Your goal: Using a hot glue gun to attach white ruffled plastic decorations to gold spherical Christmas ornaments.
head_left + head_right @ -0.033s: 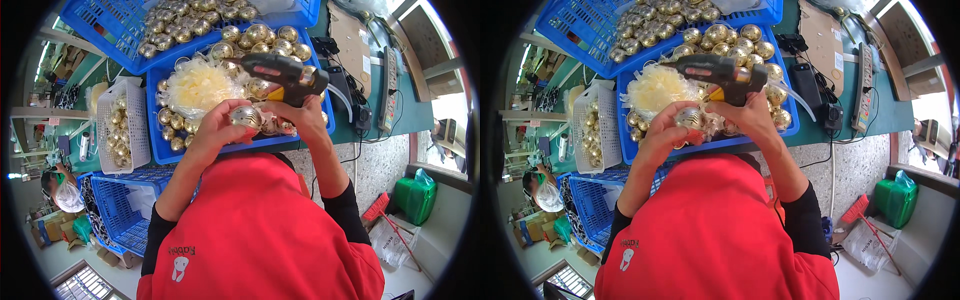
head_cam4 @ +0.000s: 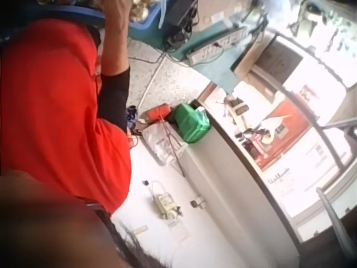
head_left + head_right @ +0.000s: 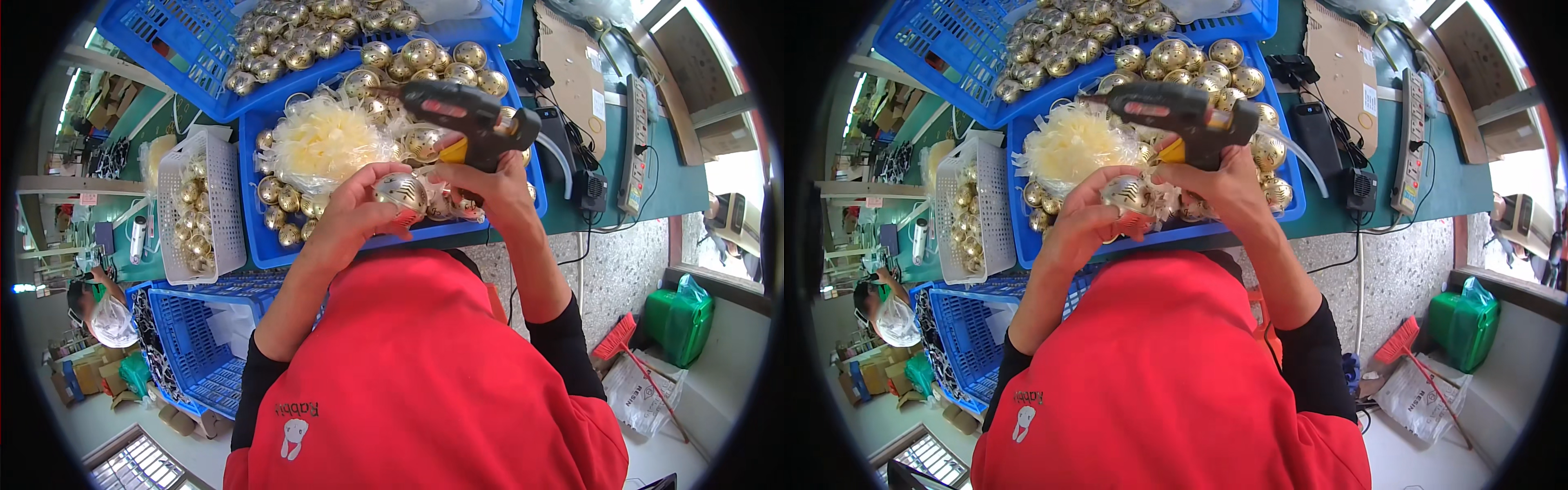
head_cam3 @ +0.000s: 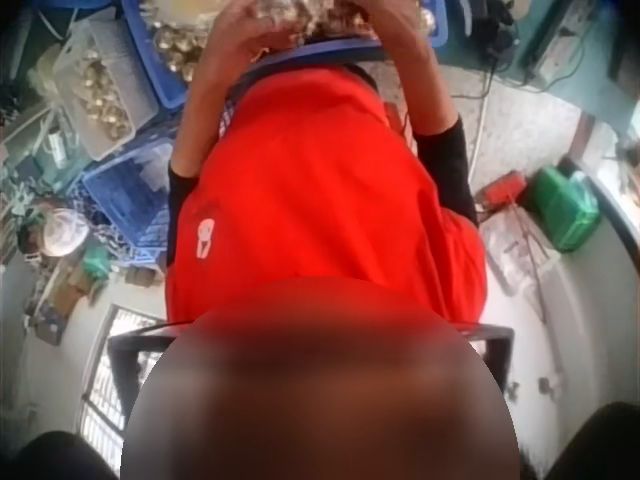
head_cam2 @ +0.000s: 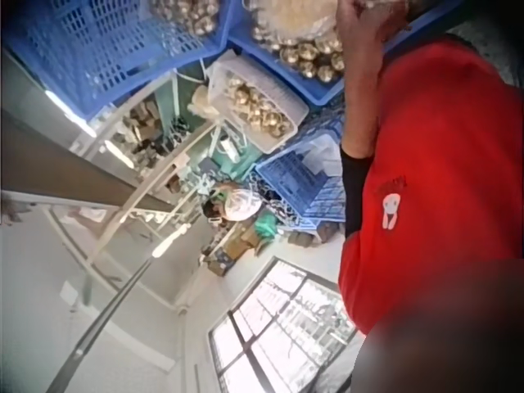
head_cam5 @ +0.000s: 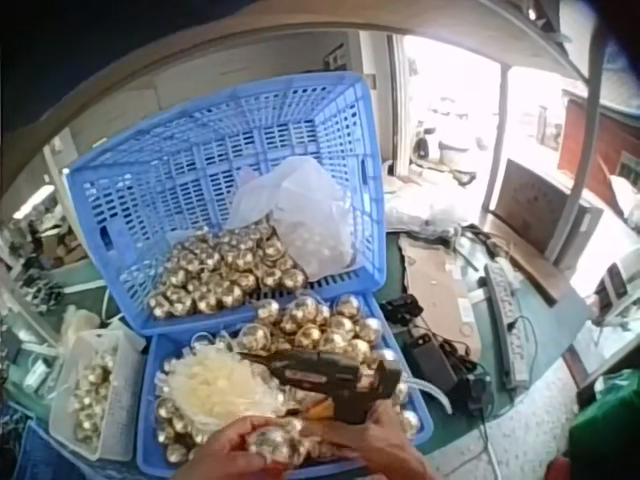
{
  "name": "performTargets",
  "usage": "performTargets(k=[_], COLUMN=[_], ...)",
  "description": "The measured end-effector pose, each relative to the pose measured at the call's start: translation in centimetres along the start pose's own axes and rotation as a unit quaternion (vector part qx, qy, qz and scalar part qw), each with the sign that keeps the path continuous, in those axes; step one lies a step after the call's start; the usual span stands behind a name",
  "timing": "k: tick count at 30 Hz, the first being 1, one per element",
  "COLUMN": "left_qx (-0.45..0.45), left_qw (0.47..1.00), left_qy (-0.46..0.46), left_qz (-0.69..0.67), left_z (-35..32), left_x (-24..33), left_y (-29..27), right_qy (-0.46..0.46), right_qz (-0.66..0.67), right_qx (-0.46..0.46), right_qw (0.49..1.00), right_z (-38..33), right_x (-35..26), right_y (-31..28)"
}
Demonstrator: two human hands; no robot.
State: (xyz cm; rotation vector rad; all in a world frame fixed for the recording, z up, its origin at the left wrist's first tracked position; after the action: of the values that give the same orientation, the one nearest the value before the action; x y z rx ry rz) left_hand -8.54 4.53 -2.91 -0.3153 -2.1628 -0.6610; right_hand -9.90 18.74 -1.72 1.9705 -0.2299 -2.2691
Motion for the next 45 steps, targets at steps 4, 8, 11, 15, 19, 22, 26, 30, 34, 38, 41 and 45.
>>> performTargets(k=[4, 8, 11, 15, 19, 22, 26, 30, 34, 38, 41, 45], left_qx=[-0.082, -0.078, -0.088, -0.049, -0.056, -0.061, -0.039, -0.004, 0.012, 0.047, 0.070, 0.142], left_qw=[0.989, 0.988, 0.984, 0.991, 0.992, 0.985, 0.989, 0.986, 0.991, 0.989, 0.993, 0.985], left_qy=[-0.042, -0.055, -0.054, -0.023, -0.022, -0.015, -0.008, -0.065, -0.055, -0.038, -0.025, 0.102], left_qz=[-0.117, -0.118, -0.144, -0.125, -0.114, -0.159, -0.142, -0.150, -0.124, -0.136, -0.094, -0.010], left_z=[0.4, 0.5, 0.3, 0.4, 0.3, 0.2, 0.2, 0.8, 1.6, 1.2, 0.9, -1.4], left_x=[-1.1, -1.3, -1.2, -0.9, -0.6, -0.5, -0.8, -2.1, -3.0, -2.9, -2.9, -1.1], left_y=[0.9, 1.1, 1.4, 1.0, 0.9, 1.2, 1.2, 0.8, 0.1, -0.3, -0.9, -0.7], right_qy=[0.053, 0.042, 0.035, 0.021, 0.016, 0.010, -0.003, -0.014, -0.043, -0.035, -0.025, -0.005], right_qz=[0.164, 0.271, 0.304, 0.311, 0.257, 0.233, 0.182, 0.106, 0.064, 0.018, 0.031, 0.012], right_qx=[0.003, 0.007, 0.012, 0.013, 0.023, 0.036, 0.046, 0.051, 0.050, 0.044, 0.053, 0.053], right_qw=[0.985, 0.962, 0.952, 0.950, 0.966, 0.972, 0.982, 0.993, 0.996, 0.998, 0.998, 0.998], right_z=[0.0, 0.4, 0.8, 1.1, 1.2, 1.3, 1.4, 1.4, 1.4, 1.6, 1.6, 1.8], right_x=[0.4, 0.1, 0.1, -0.3, -0.2, 0.0, -0.2, -1.0, -1.4, -1.3, -0.9, -0.3], right_y=[0.7, 1.3, 1.0, 1.1, 1.0, 0.8, 0.9, 1.2, 1.7, 1.9, 2.1, 2.4])
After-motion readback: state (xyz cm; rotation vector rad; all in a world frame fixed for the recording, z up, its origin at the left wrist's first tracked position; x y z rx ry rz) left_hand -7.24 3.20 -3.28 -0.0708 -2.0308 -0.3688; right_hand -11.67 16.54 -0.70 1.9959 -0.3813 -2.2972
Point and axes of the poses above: each hand's wrist, its own z-axis towards the middle knuckle, its own y-axis out of the palm, x = y × z, the point moved 10 cm from there along z, towards the middle knuckle, and after that the axes turned 13 degrees about -y, right-handed, at the moved point
